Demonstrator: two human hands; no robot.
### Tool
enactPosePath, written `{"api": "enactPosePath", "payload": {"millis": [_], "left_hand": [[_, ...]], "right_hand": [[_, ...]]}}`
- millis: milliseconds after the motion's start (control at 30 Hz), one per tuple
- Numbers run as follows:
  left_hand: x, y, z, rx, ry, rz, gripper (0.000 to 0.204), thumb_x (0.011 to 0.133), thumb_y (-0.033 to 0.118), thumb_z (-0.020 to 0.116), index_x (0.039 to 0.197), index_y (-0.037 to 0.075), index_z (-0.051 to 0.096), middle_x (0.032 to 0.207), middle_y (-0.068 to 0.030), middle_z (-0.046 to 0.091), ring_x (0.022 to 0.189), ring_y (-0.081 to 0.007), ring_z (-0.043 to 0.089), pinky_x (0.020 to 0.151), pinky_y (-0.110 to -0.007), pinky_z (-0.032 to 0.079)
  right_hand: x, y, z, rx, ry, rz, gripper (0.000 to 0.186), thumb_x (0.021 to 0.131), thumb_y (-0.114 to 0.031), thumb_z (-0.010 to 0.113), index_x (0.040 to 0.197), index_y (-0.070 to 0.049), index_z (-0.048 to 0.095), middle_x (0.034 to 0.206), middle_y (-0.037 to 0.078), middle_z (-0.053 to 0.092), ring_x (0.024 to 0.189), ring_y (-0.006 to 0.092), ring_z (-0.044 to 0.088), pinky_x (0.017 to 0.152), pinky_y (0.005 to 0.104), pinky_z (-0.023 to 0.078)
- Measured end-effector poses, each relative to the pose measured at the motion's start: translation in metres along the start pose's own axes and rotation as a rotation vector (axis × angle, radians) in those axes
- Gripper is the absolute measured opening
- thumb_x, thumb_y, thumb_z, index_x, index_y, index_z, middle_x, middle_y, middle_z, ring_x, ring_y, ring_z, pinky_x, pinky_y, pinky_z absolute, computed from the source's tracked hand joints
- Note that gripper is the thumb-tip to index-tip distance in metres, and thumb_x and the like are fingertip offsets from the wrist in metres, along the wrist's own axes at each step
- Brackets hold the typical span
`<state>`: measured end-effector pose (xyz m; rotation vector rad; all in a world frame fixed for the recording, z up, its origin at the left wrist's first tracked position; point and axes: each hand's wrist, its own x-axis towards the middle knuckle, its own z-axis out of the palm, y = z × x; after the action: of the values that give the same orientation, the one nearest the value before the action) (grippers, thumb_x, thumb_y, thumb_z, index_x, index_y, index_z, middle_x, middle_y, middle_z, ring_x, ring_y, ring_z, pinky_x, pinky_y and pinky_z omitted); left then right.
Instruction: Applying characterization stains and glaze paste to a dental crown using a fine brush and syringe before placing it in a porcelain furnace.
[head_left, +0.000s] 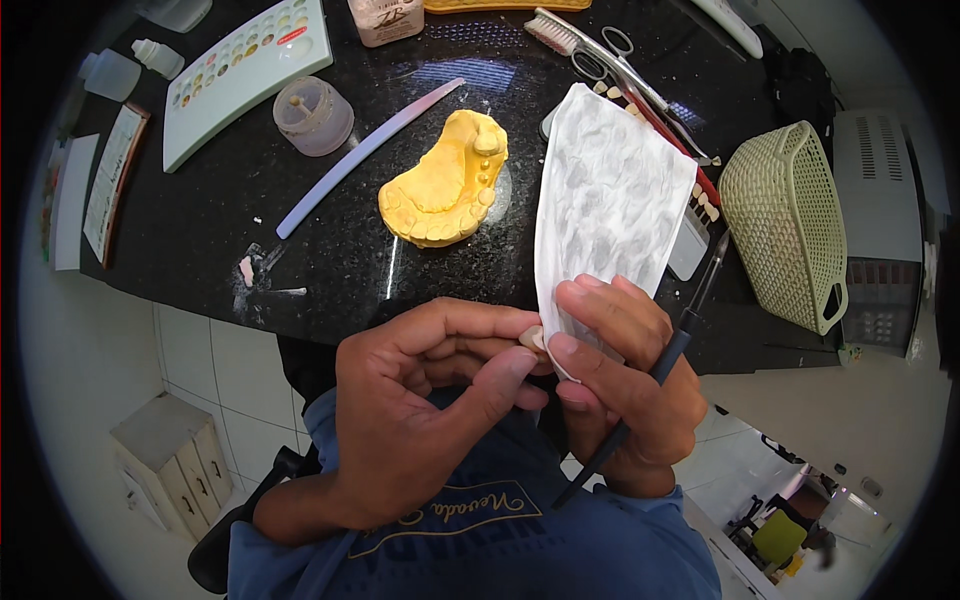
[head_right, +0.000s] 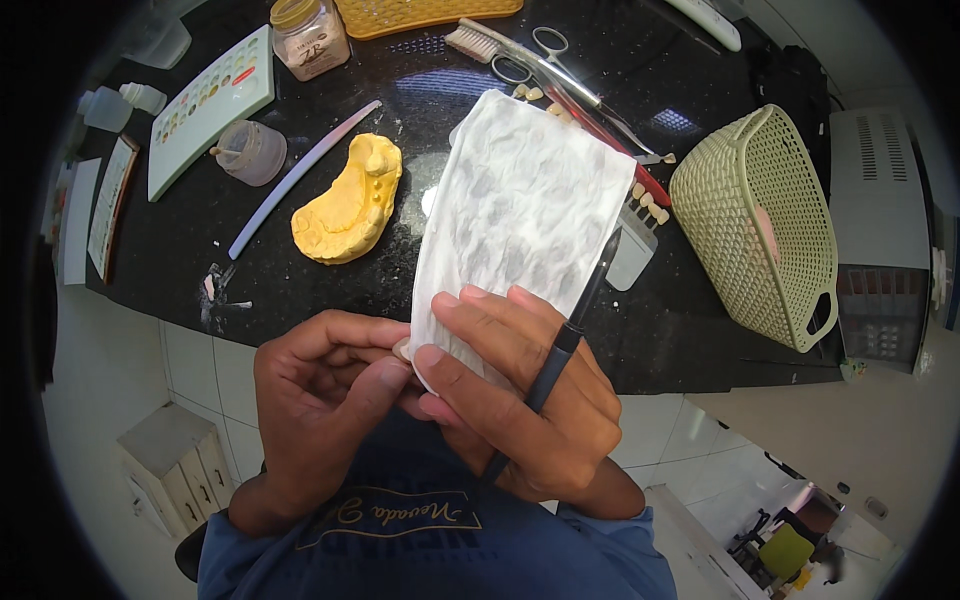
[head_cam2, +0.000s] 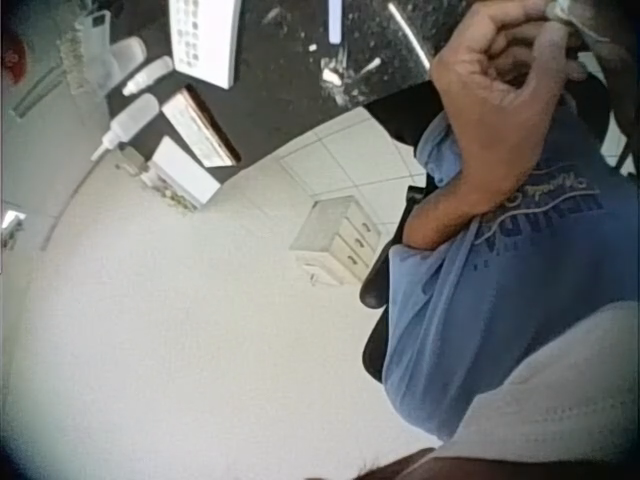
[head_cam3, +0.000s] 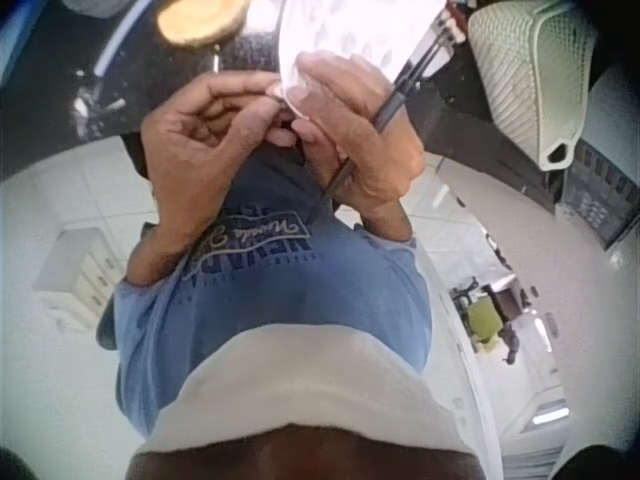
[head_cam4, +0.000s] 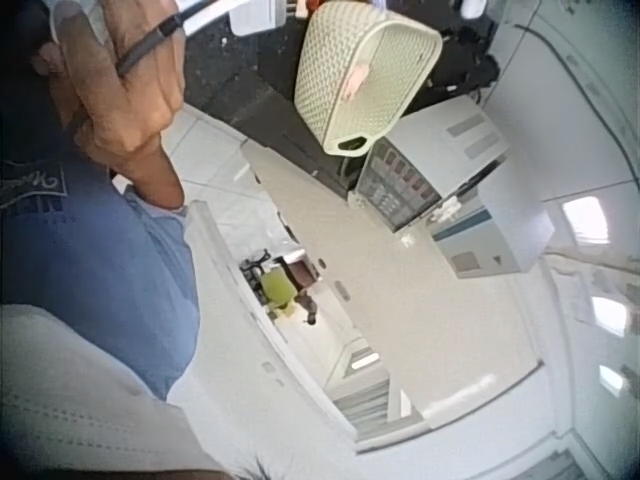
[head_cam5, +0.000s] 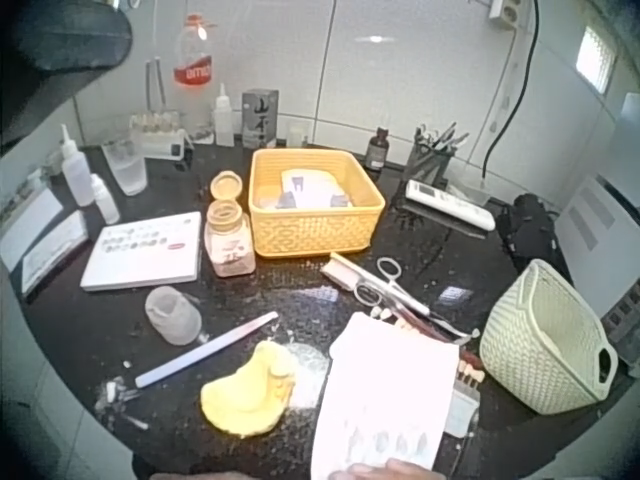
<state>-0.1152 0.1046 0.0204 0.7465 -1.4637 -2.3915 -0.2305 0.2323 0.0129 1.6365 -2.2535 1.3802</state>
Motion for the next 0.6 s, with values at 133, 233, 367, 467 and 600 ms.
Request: {"api": "enactPosePath", "payload": {"millis": [133, 233, 367, 467, 600], "left_hand": [[-0.0002, 0.0002, 0.0004, -0.014, 0.02, -0.016, 0.019, 0.085, -0.005, 0.062, 0.104, -0.008, 0.061, 0.093, -0.0156, 0.067, 0.081, -0.0161, 0.068, 0.072, -0.024, 0.056], [0.0003, 0.0004, 0.0, -0.024, 0.015, -0.015, 0.02, 0.085, -0.005, 0.062, 0.104, -0.008, 0.06, 0.094, -0.0154, 0.067, 0.081, -0.0162, 0.068, 0.072, -0.024, 0.056], [0.0009, -0.0004, 0.0002, 0.002, 0.014, -0.004, 0.02, 0.085, -0.005, 0.062, 0.104, -0.009, 0.06, 0.093, -0.0156, 0.067, 0.081, -0.0165, 0.068, 0.071, -0.024, 0.057], [0.0016, -0.0002, 0.0005, 0.001, 0.014, -0.004, 0.019, 0.085, -0.004, 0.062, 0.104, -0.008, 0.061, 0.094, -0.0159, 0.067, 0.082, -0.0167, 0.068, 0.071, -0.024, 0.057], [0.0011, 0.0015, 0.0043, -0.013, 0.017, 0.0, 0.018, 0.086, -0.005, 0.059, 0.104, -0.009, 0.058, 0.091, -0.0175, 0.067, 0.081, -0.0179, 0.068, 0.069, -0.026, 0.058]], "right_hand": [[0.0005, 0.0008, 0.0008, -0.008, -0.002, -0.005, 0.029, 0.068, -0.017, 0.078, 0.094, -0.006, 0.071, 0.1, 0.018, 0.068, 0.094, 0.0318, 0.067, 0.084, 0.0433, 0.052], [0.0007, 0.0004, 0.0013, -0.006, 0.001, 0.001, 0.03, 0.067, -0.018, 0.078, 0.094, -0.006, 0.072, 0.1, 0.018, 0.068, 0.094, 0.0316, 0.067, 0.084, 0.0432, 0.052], [0.0006, 0.0012, 0.0019, -0.012, 0.007, -0.005, 0.03, 0.067, -0.019, 0.078, 0.093, -0.006, 0.072, 0.099, 0.018, 0.068, 0.094, 0.0317, 0.067, 0.084, 0.0433, 0.052], [0.0, 0.0024, 0.0018, -0.015, 0.014, -0.008, 0.03, 0.067, -0.02, 0.078, 0.093, -0.006, 0.072, 0.1, 0.019, 0.068, 0.095, 0.0319, 0.066, 0.085, 0.0433, 0.052], [-0.002, 0.0059, 0.0003, 0.047, 0.114, 0.007, 0.023, 0.077, -0.02, 0.072, 0.094, -0.005, 0.07, 0.099, 0.021, 0.068, 0.096, 0.0341, 0.066, 0.086, 0.0438, 0.05]]}}
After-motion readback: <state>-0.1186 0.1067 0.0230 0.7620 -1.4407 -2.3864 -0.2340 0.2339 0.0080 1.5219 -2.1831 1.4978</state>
